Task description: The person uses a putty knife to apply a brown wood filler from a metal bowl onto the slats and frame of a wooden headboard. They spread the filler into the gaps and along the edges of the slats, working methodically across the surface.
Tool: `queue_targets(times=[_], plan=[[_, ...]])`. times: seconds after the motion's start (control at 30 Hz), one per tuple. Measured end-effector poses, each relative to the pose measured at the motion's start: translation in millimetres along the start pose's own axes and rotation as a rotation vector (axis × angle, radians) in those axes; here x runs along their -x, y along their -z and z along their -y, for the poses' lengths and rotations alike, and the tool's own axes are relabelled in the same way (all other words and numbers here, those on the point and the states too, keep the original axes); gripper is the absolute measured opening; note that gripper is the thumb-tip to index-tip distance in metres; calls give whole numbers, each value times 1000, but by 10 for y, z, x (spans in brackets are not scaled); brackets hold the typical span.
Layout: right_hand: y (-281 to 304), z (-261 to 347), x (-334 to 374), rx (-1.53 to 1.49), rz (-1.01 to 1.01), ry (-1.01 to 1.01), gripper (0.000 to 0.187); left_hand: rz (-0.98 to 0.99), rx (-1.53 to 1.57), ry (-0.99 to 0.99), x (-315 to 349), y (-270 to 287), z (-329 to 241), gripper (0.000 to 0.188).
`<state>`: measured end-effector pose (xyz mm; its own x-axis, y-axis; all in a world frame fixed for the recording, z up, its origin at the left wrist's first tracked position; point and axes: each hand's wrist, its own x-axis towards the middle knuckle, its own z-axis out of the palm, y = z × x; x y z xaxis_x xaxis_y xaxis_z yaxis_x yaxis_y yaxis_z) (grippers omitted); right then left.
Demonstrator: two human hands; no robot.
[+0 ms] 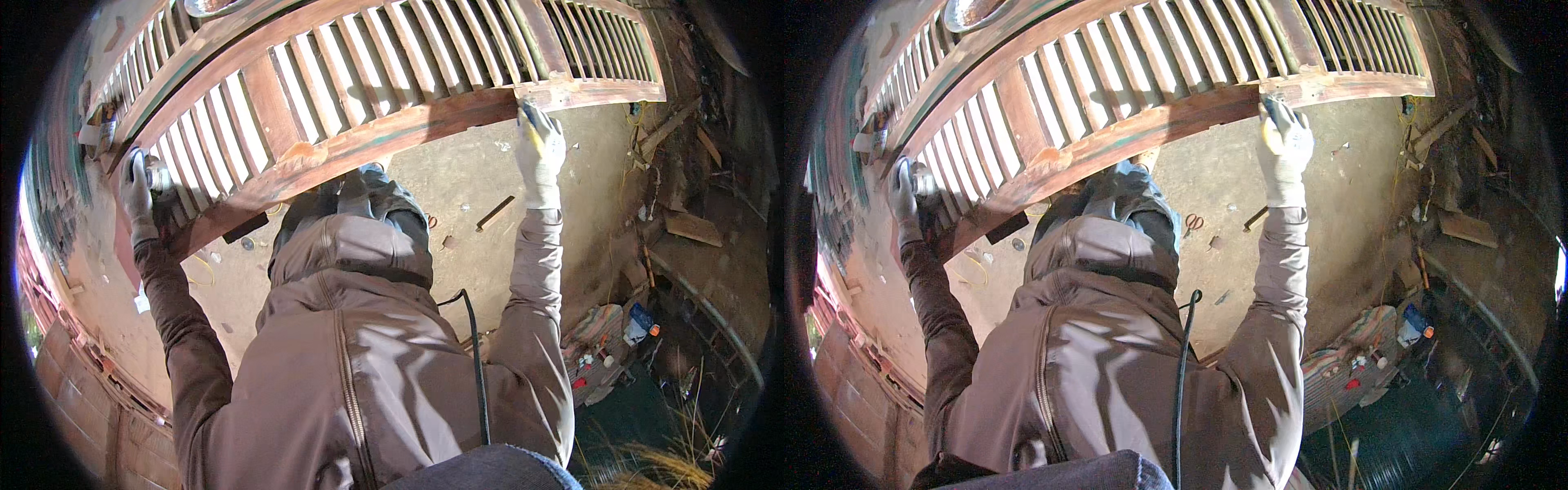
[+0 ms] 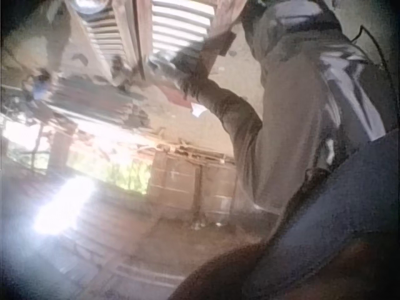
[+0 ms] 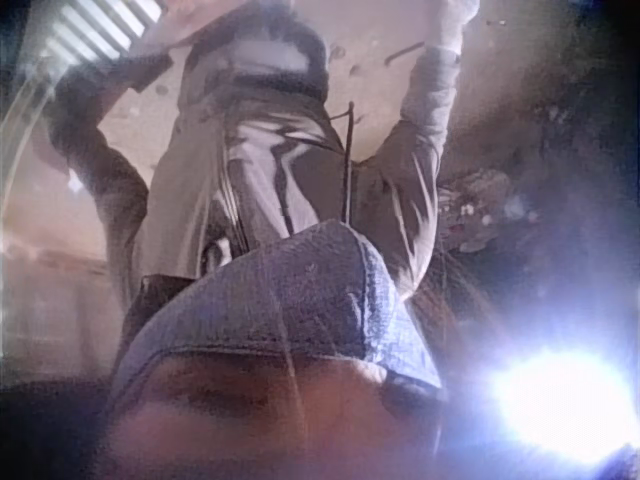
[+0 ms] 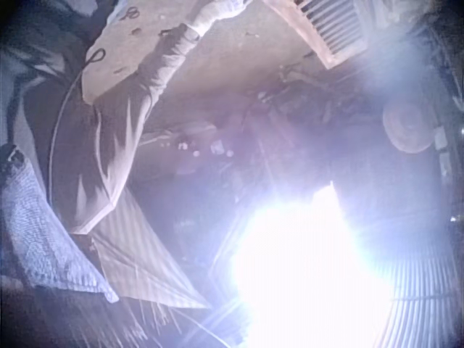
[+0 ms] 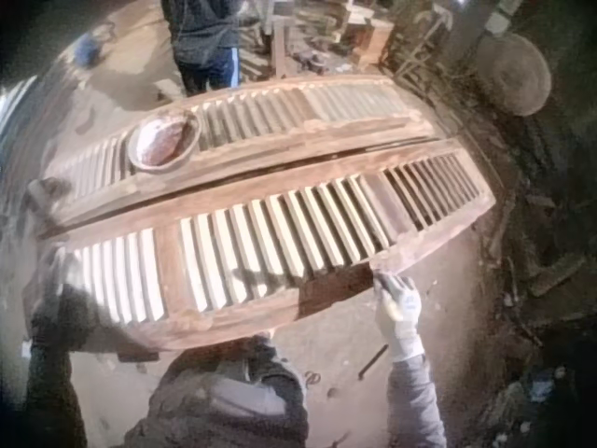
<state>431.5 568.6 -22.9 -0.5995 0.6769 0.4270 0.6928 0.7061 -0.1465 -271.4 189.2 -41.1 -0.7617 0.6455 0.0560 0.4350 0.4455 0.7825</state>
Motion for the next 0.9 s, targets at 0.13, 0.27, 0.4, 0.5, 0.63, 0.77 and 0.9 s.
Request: queue_targets(times=[0.13,0.27,0.4,0.5,0.63,0.77,0.9], plan=[[112,375,49,-240,247,-29,33,37,-56,54,11,-4,-58,31],[120,413,249,-1052,19,-941,30,19,-9,129,119,-103,-256,30],[67,411,235,-1839,-173,-1074,27,-9,-395,-317,83,-104,-455,41],[64,514,194,-2129,-202,-950,25,-64,-628,-202,211,-162,-837,54],[79,784,0,-2055,-186,-1006,23,-187,-849,-433,273,-87,-1076,67],[60,948,-81,-2010,-107,-947,24,-228,-1056,-514,397,-60,-1261,68],[-101,978,-66,-2020,-46,-931,29,-177,-1151,-430,531,-162,-1287,87]])
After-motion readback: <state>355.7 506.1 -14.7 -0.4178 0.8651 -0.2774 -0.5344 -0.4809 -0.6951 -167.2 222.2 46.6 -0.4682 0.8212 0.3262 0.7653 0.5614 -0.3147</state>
